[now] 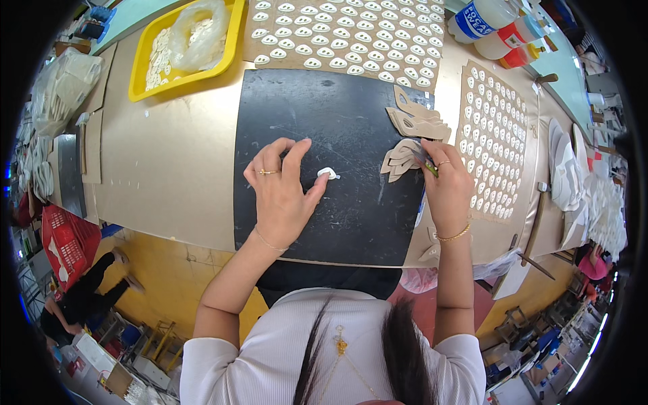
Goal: The person repeatedly picks small white fabric pieces from a sheet, places them on a black cutting mat, and trims their edges with a craft knife. Trimmed pieces are set aside on the mat while the person continues the same process with additional pieces.
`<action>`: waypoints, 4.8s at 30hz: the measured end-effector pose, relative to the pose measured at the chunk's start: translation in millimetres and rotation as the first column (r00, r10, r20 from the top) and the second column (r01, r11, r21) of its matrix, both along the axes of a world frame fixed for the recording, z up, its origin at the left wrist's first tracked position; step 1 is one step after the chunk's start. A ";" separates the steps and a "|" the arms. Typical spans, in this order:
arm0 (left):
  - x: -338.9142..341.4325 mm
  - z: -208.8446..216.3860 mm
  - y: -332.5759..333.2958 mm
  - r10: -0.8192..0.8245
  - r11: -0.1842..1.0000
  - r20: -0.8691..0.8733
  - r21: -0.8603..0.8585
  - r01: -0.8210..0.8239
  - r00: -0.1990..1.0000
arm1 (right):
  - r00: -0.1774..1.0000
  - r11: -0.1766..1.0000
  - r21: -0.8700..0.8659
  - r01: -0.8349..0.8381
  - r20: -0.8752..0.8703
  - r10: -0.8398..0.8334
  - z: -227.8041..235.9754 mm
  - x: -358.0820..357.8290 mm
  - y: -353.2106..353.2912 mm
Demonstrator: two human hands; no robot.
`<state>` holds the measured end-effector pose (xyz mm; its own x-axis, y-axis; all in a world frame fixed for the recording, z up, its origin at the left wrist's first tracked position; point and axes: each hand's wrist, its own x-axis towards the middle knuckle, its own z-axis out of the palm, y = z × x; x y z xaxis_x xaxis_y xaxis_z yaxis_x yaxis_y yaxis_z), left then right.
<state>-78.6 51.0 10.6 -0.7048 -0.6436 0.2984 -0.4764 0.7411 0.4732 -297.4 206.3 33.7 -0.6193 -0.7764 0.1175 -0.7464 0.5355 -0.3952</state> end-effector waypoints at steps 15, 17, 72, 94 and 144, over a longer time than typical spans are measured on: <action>11.8 -7.4 13.0 -0.073 0.994 -0.167 0.070 0.086 0.983 | 0.981 0.964 -0.267 -0.002 0.187 0.054 -7.1 -10.1 9.1; 12.0 -5.6 14.2 -0.063 0.991 -0.193 0.104 0.084 0.979 | 0.973 0.966 -0.256 0.028 0.229 0.033 -1.7 -12.8 9.6; 35.9 -7.2 17.6 -0.165 0.986 0.135 0.013 0.165 0.977 | 0.699 0.994 -0.081 0.079 0.715 0.003 -10.1 79.1 -44.9; 21.4 14.2 15.4 -0.220 0.937 0.341 -0.185 0.295 0.914 | 0.809 0.998 -0.044 0.041 0.588 -0.007 -13.1 83.2 -47.2; 23.8 9.5 20.6 -0.290 0.934 0.306 -0.113 0.338 0.907 | 0.901 0.994 0.047 -0.094 0.430 0.065 8.3 73.0 -51.5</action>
<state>-54.9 71.6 20.1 -0.9318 -0.3352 0.1392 -0.3015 0.9284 0.2172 -224.4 154.9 42.0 -0.5344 -0.8221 -0.1962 -0.5551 0.5165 -0.6520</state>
